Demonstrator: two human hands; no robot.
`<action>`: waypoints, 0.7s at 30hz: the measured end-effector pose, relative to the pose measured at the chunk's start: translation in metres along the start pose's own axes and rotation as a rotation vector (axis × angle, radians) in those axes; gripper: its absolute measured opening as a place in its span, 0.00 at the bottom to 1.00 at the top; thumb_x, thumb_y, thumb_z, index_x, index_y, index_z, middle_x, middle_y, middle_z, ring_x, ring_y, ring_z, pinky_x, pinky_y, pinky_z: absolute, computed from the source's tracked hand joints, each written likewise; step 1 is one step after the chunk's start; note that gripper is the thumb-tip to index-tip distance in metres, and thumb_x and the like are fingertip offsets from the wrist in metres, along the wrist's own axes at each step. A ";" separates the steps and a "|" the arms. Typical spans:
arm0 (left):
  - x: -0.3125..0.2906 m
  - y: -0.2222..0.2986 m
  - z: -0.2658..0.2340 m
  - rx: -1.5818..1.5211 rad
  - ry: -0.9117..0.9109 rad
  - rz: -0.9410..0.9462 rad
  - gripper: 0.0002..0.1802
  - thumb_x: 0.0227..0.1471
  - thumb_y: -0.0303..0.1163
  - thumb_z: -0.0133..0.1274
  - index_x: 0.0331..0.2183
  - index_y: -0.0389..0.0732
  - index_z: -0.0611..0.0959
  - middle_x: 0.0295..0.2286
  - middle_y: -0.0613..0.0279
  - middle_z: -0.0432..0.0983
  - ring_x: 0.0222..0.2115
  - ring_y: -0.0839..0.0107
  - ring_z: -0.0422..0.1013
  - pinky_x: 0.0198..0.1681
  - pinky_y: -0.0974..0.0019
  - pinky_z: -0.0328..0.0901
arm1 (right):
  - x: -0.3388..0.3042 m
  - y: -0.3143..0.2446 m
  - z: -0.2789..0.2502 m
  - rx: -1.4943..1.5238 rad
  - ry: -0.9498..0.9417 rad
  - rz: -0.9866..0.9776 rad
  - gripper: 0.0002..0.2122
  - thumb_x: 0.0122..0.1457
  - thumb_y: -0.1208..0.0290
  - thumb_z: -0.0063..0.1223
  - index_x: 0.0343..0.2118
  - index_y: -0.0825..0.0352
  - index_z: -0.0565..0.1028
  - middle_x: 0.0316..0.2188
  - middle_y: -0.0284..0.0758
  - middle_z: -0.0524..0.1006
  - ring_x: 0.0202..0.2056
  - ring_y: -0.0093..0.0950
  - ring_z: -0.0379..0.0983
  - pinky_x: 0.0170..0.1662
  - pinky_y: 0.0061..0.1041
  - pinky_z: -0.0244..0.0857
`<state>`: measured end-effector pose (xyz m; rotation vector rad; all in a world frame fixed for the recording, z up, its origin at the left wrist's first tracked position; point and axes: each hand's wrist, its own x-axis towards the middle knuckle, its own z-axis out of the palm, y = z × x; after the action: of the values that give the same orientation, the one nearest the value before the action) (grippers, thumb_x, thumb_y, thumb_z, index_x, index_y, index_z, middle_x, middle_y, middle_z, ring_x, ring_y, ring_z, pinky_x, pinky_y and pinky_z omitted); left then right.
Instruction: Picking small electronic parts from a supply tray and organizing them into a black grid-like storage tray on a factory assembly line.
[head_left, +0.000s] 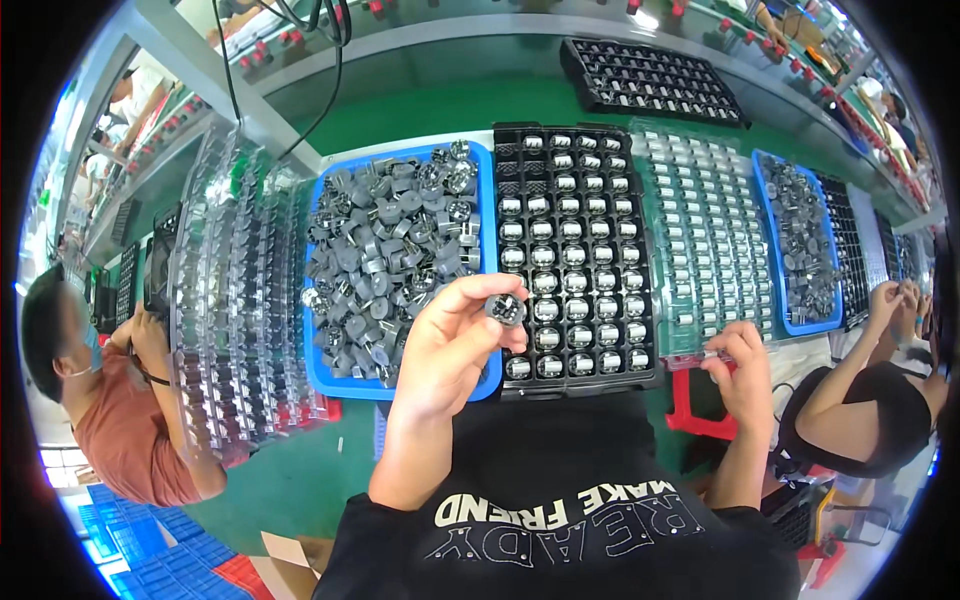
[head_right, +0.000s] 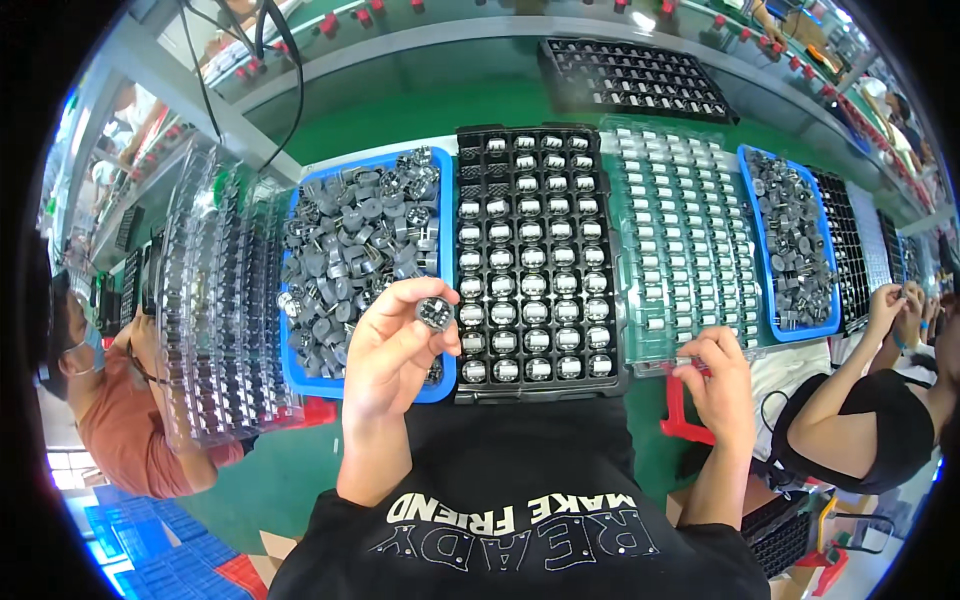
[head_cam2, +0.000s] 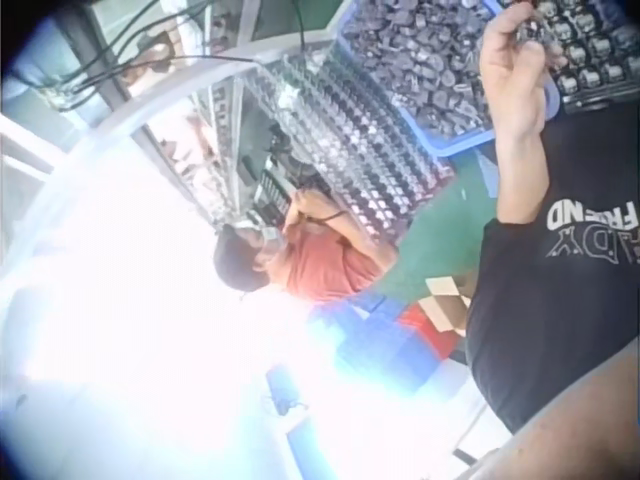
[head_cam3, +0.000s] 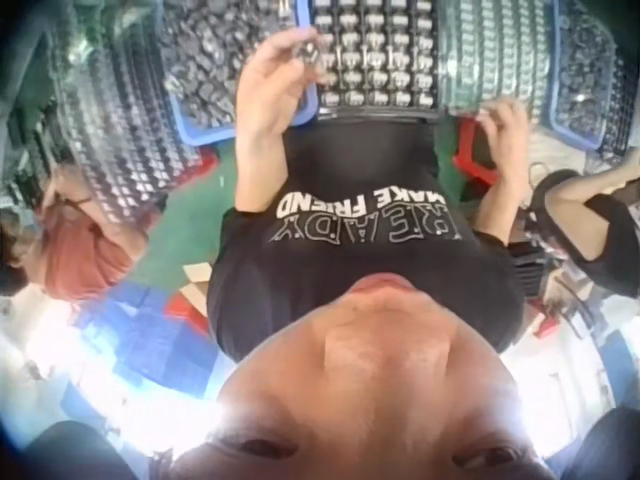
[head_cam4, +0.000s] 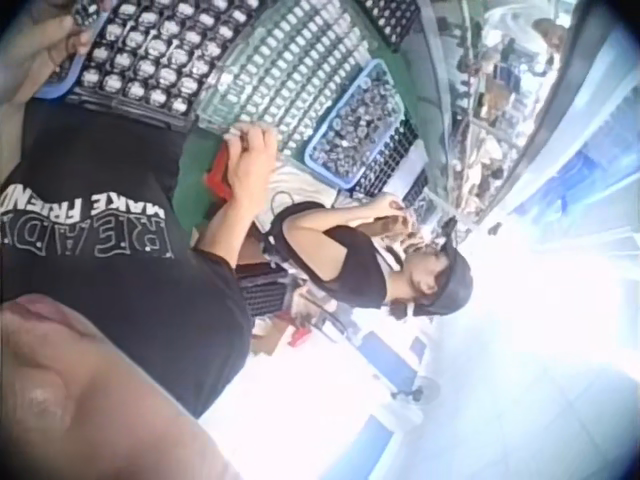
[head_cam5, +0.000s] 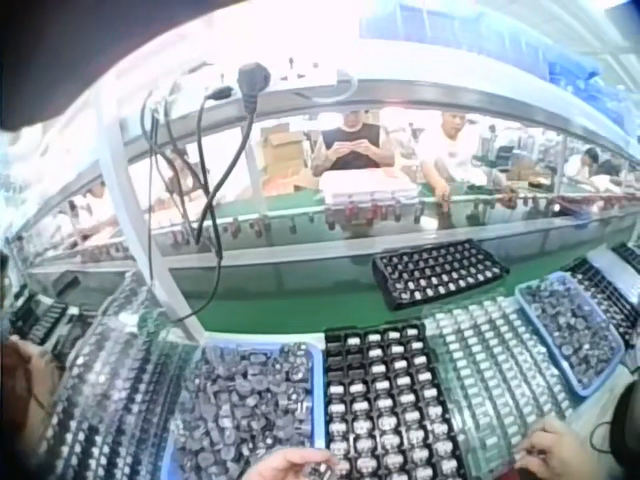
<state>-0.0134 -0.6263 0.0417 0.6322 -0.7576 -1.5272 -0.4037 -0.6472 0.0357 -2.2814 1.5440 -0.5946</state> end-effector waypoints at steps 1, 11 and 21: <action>0.000 0.000 0.001 -0.002 -0.023 0.023 0.21 0.60 0.24 0.54 0.55 0.32 0.75 0.50 0.52 0.73 0.40 0.71 0.77 0.46 0.64 0.74 | 0.000 -0.002 -0.001 0.098 0.066 0.051 0.08 0.50 0.83 0.60 0.34 0.69 0.77 0.33 0.36 0.73 0.32 0.29 0.72 0.36 0.26 0.65; 0.015 -0.023 0.035 0.345 0.100 0.116 0.17 0.61 0.23 0.52 0.52 0.34 0.75 0.46 0.58 0.75 0.38 0.75 0.74 0.44 0.69 0.71 | 0.077 -0.080 0.048 0.254 0.315 -0.051 0.03 0.59 0.82 0.55 0.35 0.69 0.78 0.29 0.35 0.79 0.28 0.23 0.74 0.35 0.22 0.68; 0.006 -0.058 0.025 1.012 0.368 0.542 0.14 0.58 0.23 0.55 0.47 0.35 0.80 0.41 0.57 0.75 0.34 0.71 0.69 0.40 0.69 0.66 | 0.077 -0.076 0.047 0.477 0.405 0.045 0.06 0.60 0.83 0.55 0.39 0.70 0.80 0.33 0.29 0.80 0.34 0.17 0.72 0.41 0.18 0.66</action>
<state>-0.0703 -0.6284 0.0133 1.2730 -1.2736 -0.4298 -0.2943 -0.6901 0.0439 -1.8323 1.4122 -1.3164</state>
